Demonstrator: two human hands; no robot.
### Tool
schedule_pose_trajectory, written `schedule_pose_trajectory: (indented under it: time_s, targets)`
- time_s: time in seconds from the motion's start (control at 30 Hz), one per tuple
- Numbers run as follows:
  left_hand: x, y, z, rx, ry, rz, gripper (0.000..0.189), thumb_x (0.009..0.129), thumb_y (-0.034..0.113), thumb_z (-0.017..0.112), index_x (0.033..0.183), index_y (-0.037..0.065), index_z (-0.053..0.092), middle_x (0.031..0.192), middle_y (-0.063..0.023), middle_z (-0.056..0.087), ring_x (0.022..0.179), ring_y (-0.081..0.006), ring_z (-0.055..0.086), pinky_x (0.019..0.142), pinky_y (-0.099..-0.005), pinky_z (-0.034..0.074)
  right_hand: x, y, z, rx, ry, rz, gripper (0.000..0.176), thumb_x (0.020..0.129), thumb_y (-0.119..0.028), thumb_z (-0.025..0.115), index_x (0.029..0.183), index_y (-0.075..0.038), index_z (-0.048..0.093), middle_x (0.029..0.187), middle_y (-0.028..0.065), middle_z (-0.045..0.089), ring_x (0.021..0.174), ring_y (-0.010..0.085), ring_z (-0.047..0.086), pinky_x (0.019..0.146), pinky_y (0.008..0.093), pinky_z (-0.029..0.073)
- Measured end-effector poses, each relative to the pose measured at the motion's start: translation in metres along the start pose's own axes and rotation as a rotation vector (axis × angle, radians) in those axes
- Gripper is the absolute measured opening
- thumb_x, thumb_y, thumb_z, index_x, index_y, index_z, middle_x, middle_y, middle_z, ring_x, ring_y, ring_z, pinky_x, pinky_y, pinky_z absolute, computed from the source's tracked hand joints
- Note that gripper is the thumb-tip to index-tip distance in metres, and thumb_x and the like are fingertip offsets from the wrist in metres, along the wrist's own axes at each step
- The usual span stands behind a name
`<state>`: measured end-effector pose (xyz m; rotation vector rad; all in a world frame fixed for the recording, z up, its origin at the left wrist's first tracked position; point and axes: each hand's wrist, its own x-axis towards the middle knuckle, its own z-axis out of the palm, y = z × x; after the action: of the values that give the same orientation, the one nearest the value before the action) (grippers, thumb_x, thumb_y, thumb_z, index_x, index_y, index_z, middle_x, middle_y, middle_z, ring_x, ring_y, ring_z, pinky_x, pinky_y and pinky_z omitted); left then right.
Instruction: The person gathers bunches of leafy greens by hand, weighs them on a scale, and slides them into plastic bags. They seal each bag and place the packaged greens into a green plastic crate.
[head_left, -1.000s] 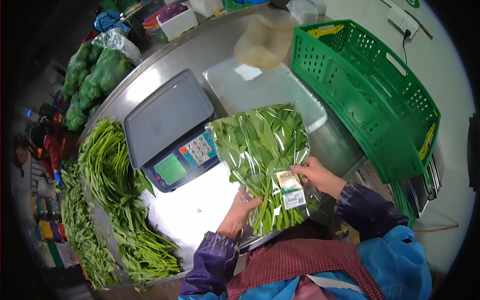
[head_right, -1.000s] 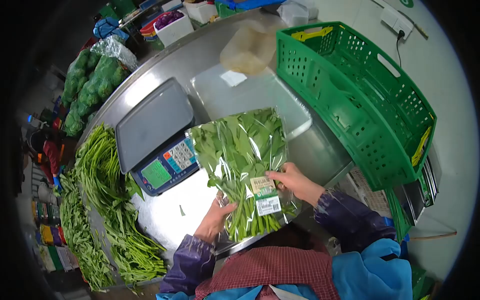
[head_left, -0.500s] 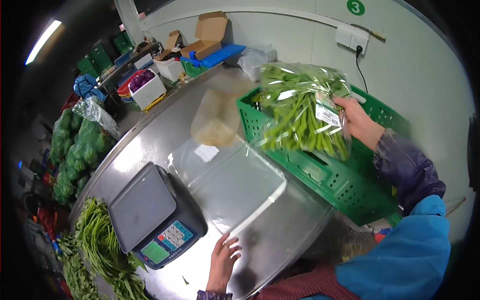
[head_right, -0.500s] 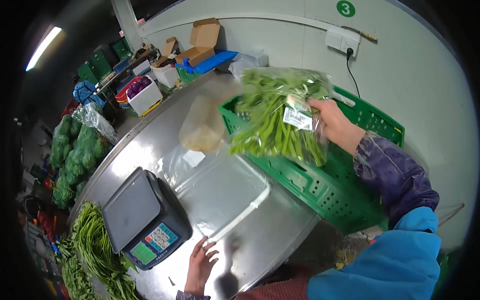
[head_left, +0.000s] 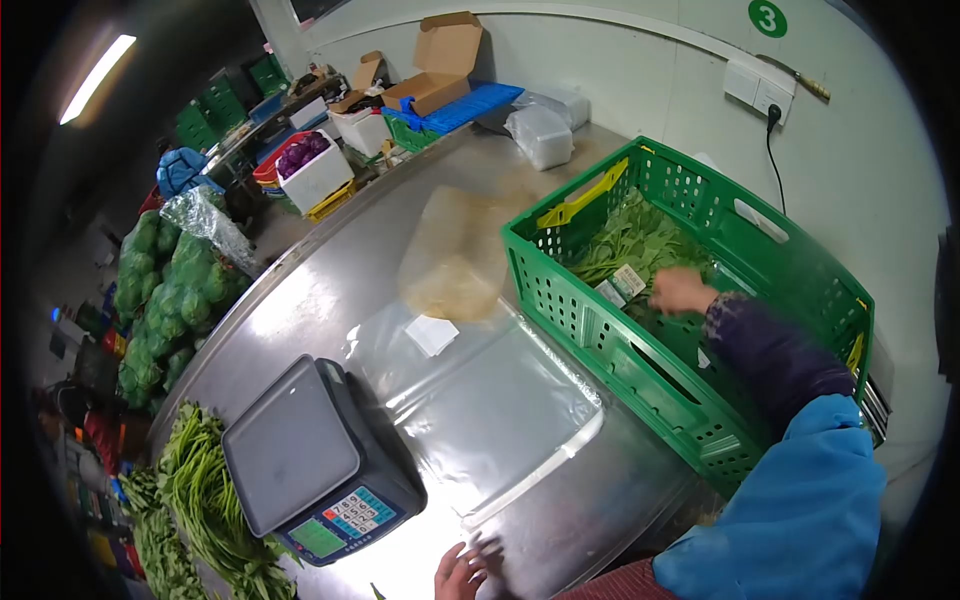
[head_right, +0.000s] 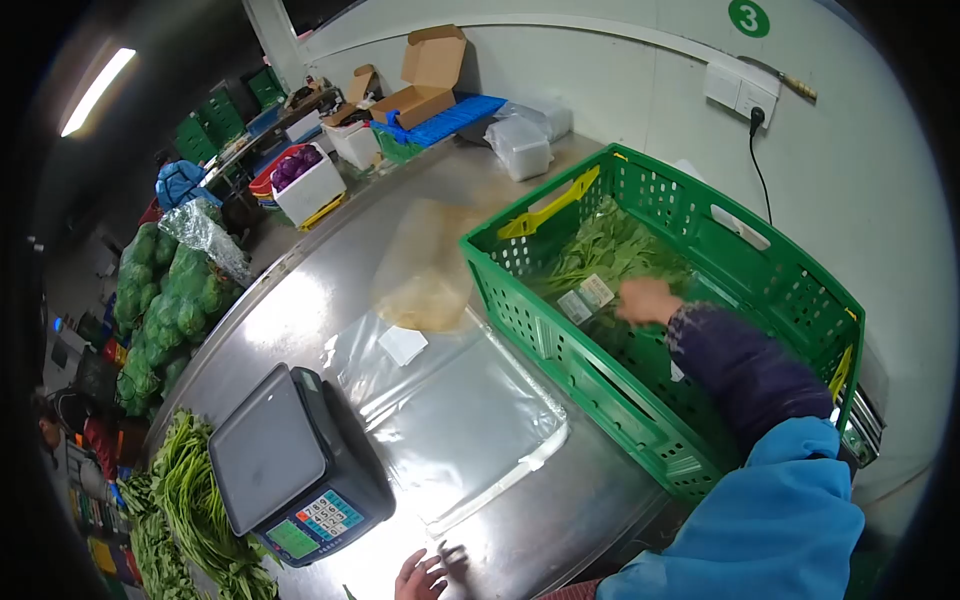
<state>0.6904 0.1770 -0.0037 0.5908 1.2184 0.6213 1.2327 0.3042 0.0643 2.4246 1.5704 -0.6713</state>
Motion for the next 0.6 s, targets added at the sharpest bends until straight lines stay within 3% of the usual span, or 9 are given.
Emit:
schedule_pose_trajectory:
  time_s: [0.07,0.1,0.17,0.23,0.27,0.37,0.4,0.57,0.6]
  targets:
    - [0.005,0.0,0.004,-0.008,-0.029,-0.016,0.041,0.088,0.023,0.05,0.123,0.004,0.041,0.106,-0.0073,0.056,0.09,-0.0162,0.055,0.078,-0.0298,0.044,0.009,-0.027,-0.03,0.155,0.539,-0.116,0.028,0.078,-0.03,0.057,0.078,-0.003,0.062,0.069,0.0113,0.062,0.063,0.0215,0.063,0.059,0.0358,0.048]
    - [0.005,-0.001,0.007,-0.017,-0.054,-0.027,0.04,0.089,0.023,0.05,0.122,0.003,0.042,0.103,-0.0076,0.057,0.088,-0.0158,0.055,0.076,-0.0286,0.045,0.013,-0.047,-0.051,0.296,0.603,-0.339,0.029,0.078,-0.029,0.057,0.079,-0.001,0.06,0.069,0.0125,0.061,0.06,0.0235,0.062,0.058,0.0362,0.047]
    - [0.005,0.0,0.016,-0.056,-0.018,0.001,0.039,0.089,0.023,0.05,0.119,-0.001,0.043,0.1,-0.0092,0.058,0.084,-0.0162,0.057,0.074,-0.028,0.046,0.004,-0.11,-0.077,0.631,0.416,-0.495,0.029,0.078,-0.029,0.057,0.086,0.0,0.058,0.07,0.0132,0.061,0.058,0.0219,0.061,0.057,0.0346,0.047]
    - [0.005,0.004,0.02,-0.05,-0.053,0.031,0.039,0.089,0.022,0.049,0.12,-0.002,0.042,0.1,-0.0114,0.059,0.087,-0.0188,0.058,0.075,-0.0296,0.047,-0.007,-0.172,-0.081,0.295,0.406,-0.606,0.03,0.078,-0.023,0.055,0.101,-0.004,0.054,0.081,0.0187,0.062,0.076,0.0322,0.061,0.065,0.0408,0.047]
    - [0.004,0.004,0.019,-0.049,-0.056,0.037,0.039,0.089,0.021,0.049,0.119,-0.003,0.041,0.102,-0.0134,0.058,0.09,-0.0211,0.059,0.075,-0.0302,0.047,0.001,-0.195,-0.071,0.075,0.389,-0.681,0.046,0.078,-0.034,0.057,0.113,-0.006,0.047,0.082,0.0186,0.062,0.073,0.0331,0.061,0.068,0.0432,0.047]
    - [-0.004,0.009,0.0,-0.088,0.057,-0.084,0.043,0.086,0.017,0.055,0.123,0.002,0.04,0.106,-0.0095,0.056,0.091,-0.0174,0.055,0.076,-0.0293,0.045,0.047,-0.239,-0.01,-0.187,0.186,-0.703,0.048,0.077,-0.039,0.058,0.109,-0.004,0.05,0.09,0.0208,0.061,0.084,0.0337,0.059,0.073,0.0439,0.046]
    - [-0.01,0.011,-0.002,-0.05,0.064,-0.08,0.043,0.086,0.017,0.055,0.122,0.001,0.04,0.105,-0.0085,0.056,0.09,-0.0152,0.055,0.076,-0.0272,0.045,0.156,-0.229,0.07,-0.117,0.209,-0.432,0.05,0.075,-0.041,0.06,0.106,-0.001,0.052,0.1,0.0225,0.058,0.088,0.0348,0.058,0.076,0.0437,0.046]
    - [-0.058,-0.027,-0.045,-0.157,0.197,0.082,0.041,0.087,0.022,0.055,0.12,0.002,0.043,0.095,-0.0015,0.054,0.079,-0.0065,0.049,0.069,-0.0196,0.042,0.3,-0.145,0.116,-0.094,0.192,-0.917,0.04,0.082,-0.019,0.053,0.115,0.004,0.049,0.115,0.0164,0.054,0.107,0.0231,0.05,0.092,0.0344,0.037]
    - [-0.07,-0.038,-0.052,-0.192,0.244,0.092,0.039,0.087,0.022,0.055,0.119,0.003,0.044,0.093,-0.0003,0.054,0.078,-0.006,0.049,0.068,-0.019,0.041,0.289,-0.158,0.096,0.167,0.309,-0.652,0.038,0.088,-0.023,0.045,0.115,0.003,0.05,0.109,0.0238,0.055,0.103,0.0309,0.053,0.089,0.0355,0.039]
